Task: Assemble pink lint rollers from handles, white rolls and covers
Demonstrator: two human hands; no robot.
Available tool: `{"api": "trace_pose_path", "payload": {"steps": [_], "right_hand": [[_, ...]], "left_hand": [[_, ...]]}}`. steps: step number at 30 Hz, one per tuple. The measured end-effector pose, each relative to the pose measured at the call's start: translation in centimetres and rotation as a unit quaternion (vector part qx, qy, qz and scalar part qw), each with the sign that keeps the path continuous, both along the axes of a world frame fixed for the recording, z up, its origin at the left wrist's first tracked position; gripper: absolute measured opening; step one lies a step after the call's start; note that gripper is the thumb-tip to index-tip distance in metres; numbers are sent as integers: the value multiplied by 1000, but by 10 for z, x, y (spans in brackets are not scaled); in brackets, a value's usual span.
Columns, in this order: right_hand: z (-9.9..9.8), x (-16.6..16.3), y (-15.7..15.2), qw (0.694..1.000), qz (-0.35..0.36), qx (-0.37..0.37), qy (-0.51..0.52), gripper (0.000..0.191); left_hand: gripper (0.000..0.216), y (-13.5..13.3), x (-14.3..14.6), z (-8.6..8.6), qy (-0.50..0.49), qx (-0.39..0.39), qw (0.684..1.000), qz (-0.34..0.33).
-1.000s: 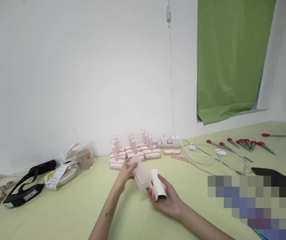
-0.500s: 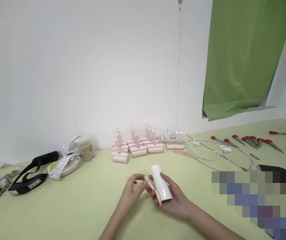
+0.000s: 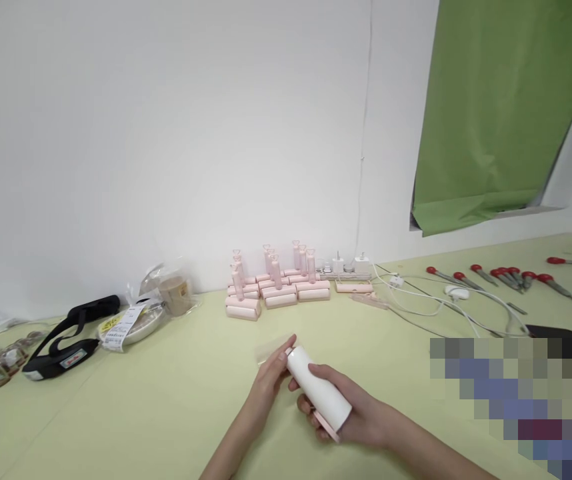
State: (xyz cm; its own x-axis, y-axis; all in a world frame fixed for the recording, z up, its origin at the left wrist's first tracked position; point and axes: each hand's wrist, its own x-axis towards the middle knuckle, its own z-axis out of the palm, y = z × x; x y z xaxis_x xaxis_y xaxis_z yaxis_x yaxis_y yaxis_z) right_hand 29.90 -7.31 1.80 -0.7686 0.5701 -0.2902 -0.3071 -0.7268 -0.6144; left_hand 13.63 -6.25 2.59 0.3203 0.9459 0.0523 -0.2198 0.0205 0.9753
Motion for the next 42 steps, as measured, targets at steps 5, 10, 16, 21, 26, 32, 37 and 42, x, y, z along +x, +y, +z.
{"api": "trace_pose_path", "payload": {"steps": [5,10,16,21,26,32,37,42], "right_hand": [[-3,-2,-1,1000,21,14,-8,39],[-9,-4,-1,1000,31,-6,0,40],[-5,-4,8,996,-67,4,51,35],[-8,1,14,947,-285,130,-70,37],[-4,0,10,925,-341,144,-87,31],[-2,-2,6,924,-339,168,-50,31],[-2,-4,3,928,-321,186,-29,32],[-15,-5,3,912,-275,294,-78,59]], "left_hand": [[48,-9,8,-3,38,30,999,6],[49,-16,11,1,80,45,996,-12],[50,-9,2,6,107,150,971,155],[43,-5,-1,2,145,218,929,261],[42,-6,5,-11,214,299,903,224],[46,-11,9,-27,258,369,859,245],[49,-15,12,-36,317,420,816,238],[46,-18,13,-45,322,437,818,192]]}}
